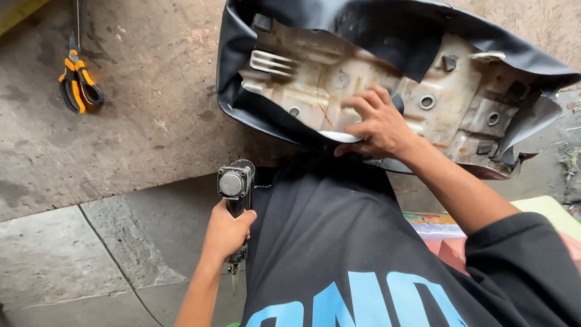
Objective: Stretching and securing vinyl material onto a seat frame using a pneumatic stapler.
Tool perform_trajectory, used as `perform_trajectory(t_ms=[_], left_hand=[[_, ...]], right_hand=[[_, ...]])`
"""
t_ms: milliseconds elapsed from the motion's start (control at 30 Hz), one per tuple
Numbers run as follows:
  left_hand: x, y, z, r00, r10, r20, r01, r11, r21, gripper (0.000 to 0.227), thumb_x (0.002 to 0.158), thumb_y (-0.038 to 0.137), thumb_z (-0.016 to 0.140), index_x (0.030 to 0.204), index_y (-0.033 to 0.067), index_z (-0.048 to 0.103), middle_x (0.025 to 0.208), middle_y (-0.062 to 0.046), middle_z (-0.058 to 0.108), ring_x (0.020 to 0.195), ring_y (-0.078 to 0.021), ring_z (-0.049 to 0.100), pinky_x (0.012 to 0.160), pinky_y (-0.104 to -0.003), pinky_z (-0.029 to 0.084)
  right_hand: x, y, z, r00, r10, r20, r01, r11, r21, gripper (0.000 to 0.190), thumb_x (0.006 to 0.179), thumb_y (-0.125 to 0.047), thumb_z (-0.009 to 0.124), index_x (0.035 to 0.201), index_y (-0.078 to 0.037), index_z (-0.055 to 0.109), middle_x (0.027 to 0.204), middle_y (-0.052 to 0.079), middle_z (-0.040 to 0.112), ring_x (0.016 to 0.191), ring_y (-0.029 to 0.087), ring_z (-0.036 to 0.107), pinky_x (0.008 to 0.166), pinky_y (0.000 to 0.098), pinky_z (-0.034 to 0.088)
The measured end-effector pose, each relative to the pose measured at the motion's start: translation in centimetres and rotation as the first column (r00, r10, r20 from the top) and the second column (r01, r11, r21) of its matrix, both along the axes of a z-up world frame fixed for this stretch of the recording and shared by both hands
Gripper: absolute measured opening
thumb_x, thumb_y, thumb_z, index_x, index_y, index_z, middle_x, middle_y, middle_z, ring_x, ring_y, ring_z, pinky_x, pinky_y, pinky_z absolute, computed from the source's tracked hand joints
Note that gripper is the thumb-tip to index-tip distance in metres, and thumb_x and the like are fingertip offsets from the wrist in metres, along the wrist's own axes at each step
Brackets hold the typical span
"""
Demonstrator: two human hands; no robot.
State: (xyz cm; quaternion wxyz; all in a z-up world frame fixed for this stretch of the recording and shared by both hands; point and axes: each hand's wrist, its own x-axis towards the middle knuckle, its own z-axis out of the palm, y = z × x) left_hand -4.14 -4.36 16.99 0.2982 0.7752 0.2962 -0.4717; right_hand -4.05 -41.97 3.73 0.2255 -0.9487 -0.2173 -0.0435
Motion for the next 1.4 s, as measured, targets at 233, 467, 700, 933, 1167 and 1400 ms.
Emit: perform_trajectory(t_ms=[233,467,700,933,1167,1400], left_hand=[[0.6,0.1,0.4,0.998,-0.043,-0.045,0.043,0.999,0.013,0.009,0.080,0.012,0.070,0.084,0.0047,0.066,0.051,-0.010,0.062,0.051,-0.0237,0.069,0.066,-0.036,0.055],[2.7,-4.5,3.4,0.986,-0.110,-0.127,0.116,0.993,0.039,0.009,0.084,0.013,0.065,0.084,0.0058,0.059,0.056,-0.010,0.058,0.050,-0.0224,0.058,0.060,-0.038,0.049],[2.4,-8.5,7.7,0.938,-0.326,-0.119,0.327,0.945,-0.012,0.043,0.083,0.013,0.065,0.061,0.0141,0.029,0.055,0.000,0.032,0.054,-0.0165,0.031,0.053,-0.037,0.029],[6.3,-19.3,9.5,0.930,-0.292,-0.225,0.326,0.936,0.134,0.041,0.082,0.013,0.065,0.046,0.0041,0.048,0.042,-0.010,0.054,0.042,-0.0196,0.050,0.052,-0.035,0.044],[10.0,-25.5,6.1,0.941,-0.174,-0.290,0.237,0.952,0.196,0.012,0.073,0.000,0.058,0.061,-0.0008,0.056,0.042,-0.014,0.048,0.038,-0.0235,0.052,0.043,-0.036,0.045],[12.3,-31.3,5.0,0.928,-0.152,-0.339,0.253,0.927,0.277,0.022,0.072,-0.001,0.063,0.052,-0.0055,0.058,0.037,-0.018,0.049,0.033,-0.0285,0.057,0.040,-0.037,0.048]], right_hand=[[-0.6,-0.6,-3.7,0.995,-0.074,-0.065,0.084,0.982,0.170,0.045,0.085,-0.058,0.078,0.074,-0.018,0.062,0.169,0.012,0.045,0.152,0.032,0.046,0.128,0.0505,0.018],[-0.7,-1.5,-4.7,0.993,-0.072,0.088,0.057,0.984,0.171,0.036,0.098,-0.033,0.062,0.069,-0.013,0.056,0.150,0.008,0.067,0.132,0.025,0.070,0.129,0.0545,0.025],[-0.6,-1.7,-4.6,0.985,-0.135,0.104,0.116,0.979,0.170,0.047,0.100,-0.049,0.081,0.069,-0.017,0.068,0.135,-0.003,0.077,0.123,0.015,0.075,0.127,0.0479,0.035],[-0.8,-2.3,-4.8,0.979,-0.179,0.102,0.147,0.955,0.258,0.045,0.107,-0.049,0.068,0.076,-0.017,0.072,0.137,0.000,0.076,0.125,0.016,0.074,0.126,0.0486,0.035],[-0.5,-1.7,-5.5,0.940,-0.342,0.016,0.301,0.848,0.435,0.035,0.101,-0.031,0.070,0.072,-0.013,0.075,0.130,0.002,0.078,0.118,0.016,0.075,0.123,0.0516,0.038],[-0.9,-0.5,-6.8,0.901,-0.432,-0.029,0.381,0.759,0.528,0.030,0.097,-0.026,0.066,0.074,-0.009,0.074,0.128,0.002,0.078,0.119,0.013,0.072,0.122,0.0517,0.042]])
